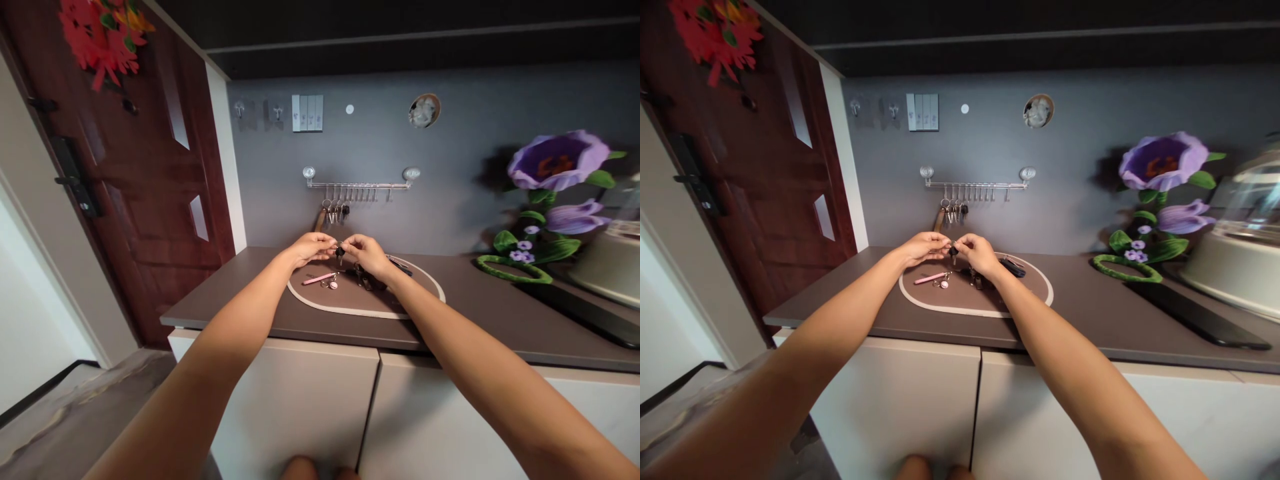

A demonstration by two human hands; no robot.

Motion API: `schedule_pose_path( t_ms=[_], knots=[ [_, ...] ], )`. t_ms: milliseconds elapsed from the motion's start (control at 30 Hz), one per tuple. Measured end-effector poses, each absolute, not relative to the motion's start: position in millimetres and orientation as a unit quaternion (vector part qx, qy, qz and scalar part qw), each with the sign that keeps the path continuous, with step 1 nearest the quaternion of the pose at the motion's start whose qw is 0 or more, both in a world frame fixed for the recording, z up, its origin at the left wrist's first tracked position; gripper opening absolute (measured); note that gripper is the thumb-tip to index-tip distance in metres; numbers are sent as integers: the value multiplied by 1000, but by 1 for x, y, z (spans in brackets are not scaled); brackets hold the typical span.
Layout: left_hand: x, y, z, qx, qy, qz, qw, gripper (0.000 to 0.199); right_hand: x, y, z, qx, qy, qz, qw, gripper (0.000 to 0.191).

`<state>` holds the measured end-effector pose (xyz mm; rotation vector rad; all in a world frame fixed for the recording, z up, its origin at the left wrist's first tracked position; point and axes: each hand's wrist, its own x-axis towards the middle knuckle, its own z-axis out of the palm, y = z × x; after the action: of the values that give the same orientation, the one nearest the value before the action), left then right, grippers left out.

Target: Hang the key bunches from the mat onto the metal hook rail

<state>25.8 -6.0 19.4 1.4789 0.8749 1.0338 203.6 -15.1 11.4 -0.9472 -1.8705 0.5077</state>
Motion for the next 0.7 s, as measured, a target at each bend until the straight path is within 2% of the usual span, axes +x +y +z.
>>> schedule_pose_path(
  t_ms=[367,500,700],
  knots=[
    [30,-7,15,680,426,408,436,17,208,-10,13,-376,-660,324,564,31],
    [32,-7,12,701,422,396,417,12,208,-2,22,-387,-610,353,594,26],
    [33,-4,6,746,413,375,364,16,204,19,52,-398,-565,347,635,13]
  ],
)
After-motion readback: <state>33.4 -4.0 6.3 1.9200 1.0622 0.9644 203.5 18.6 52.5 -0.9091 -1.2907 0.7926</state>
